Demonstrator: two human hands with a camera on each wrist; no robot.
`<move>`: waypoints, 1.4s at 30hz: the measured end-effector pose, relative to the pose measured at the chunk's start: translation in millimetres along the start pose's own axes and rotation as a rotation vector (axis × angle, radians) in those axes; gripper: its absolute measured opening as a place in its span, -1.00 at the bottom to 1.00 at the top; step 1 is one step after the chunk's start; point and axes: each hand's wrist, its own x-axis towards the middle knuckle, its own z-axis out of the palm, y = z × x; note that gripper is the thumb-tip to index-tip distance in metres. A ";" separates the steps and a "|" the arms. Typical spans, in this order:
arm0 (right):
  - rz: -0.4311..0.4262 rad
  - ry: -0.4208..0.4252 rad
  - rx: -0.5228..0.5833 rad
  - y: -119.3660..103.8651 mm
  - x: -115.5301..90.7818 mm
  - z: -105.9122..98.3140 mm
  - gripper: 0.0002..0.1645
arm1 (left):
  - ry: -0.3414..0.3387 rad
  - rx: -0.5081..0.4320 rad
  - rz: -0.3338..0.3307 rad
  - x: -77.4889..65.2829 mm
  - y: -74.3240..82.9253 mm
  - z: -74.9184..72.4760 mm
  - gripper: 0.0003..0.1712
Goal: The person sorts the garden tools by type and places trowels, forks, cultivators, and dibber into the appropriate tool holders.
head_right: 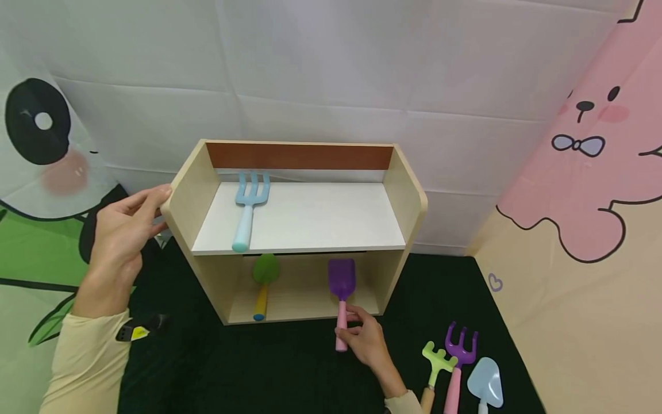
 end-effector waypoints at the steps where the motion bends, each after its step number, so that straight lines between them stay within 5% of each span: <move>1: -0.012 0.004 0.000 -0.5 1.9 1.2 -0.35 | -0.002 -0.001 -0.001 0.2 -0.1 0.0 -0.31; 20: -0.095 0.044 -0.009 -2.2 39.2 26.0 -0.41 | -0.007 0.010 -0.007 2.3 -1.7 0.3 -0.32; 42: -0.034 0.041 -0.044 -5.2 72.0 44.3 -0.44 | 0.000 0.002 0.015 2.6 -3.8 0.1 -0.31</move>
